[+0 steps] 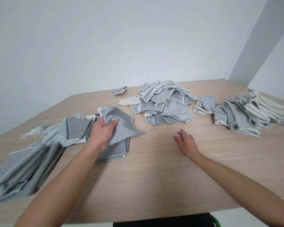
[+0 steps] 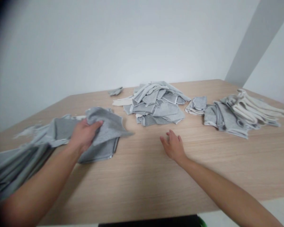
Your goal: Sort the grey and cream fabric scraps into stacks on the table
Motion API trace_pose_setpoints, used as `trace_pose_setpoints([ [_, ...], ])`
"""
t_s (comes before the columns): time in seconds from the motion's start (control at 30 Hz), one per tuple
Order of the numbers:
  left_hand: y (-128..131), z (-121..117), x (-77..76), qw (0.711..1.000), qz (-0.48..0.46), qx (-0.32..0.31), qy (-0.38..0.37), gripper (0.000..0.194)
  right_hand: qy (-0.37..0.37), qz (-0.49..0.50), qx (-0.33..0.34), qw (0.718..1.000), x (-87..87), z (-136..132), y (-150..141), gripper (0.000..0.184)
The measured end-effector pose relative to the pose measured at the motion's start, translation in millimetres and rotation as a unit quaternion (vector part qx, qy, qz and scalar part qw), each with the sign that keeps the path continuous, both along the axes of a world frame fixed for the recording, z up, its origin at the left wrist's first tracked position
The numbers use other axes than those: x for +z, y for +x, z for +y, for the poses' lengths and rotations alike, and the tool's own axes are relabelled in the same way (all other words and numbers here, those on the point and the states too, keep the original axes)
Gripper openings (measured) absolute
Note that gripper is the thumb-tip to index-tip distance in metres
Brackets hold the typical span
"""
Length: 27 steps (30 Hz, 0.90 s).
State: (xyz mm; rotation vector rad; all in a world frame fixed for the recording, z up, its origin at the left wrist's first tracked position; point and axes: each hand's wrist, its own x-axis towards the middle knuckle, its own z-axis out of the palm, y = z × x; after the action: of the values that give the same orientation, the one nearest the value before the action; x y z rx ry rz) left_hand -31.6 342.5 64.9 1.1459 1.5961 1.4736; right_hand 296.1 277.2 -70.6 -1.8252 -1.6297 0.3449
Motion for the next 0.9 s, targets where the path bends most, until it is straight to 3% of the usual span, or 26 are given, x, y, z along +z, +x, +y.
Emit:
trace_pose_setpoints([
  [0.13,-38,-10,-19.0,0.998,-0.036,0.055,-0.007,0.025,0.0,-0.01,0.0,1.0,-0.4,0,0,0.05],
  [0.2,-52,-24,-34.6,0.994,-0.046,0.077,-0.069,0.028,-0.004,-0.015,0.003,1.0,0.3,0,-1,0.049],
  [0.33,-67,-58,-57.2,0.978,-0.056,0.05,-0.193,0.019,-0.012,-0.012,0.002,1.0,1.3,0,0,0.049],
  [0.47,-68,-86,-59.3,0.959,-0.069,-0.009,-0.276,0.012,-0.013,-0.019,-0.003,1.0,0.9,1,0,0.05],
  [0.6,-60,-101,-59.8,0.955,-0.062,-0.038,-0.289,0.007,-0.013,-0.024,-0.002,1.0,0.8,1,0,0.049],
  [0.77,-52,-96,-67.4,0.955,-0.092,-0.061,-0.275,0.009,-0.011,-0.008,-0.005,1.0,0.4,1,0,0.049],
  [0.9,-53,-89,-70.8,0.953,-0.111,-0.03,-0.281,0.022,-0.005,-0.004,-0.002,1.0,-0.6,1,0,0.049],
])
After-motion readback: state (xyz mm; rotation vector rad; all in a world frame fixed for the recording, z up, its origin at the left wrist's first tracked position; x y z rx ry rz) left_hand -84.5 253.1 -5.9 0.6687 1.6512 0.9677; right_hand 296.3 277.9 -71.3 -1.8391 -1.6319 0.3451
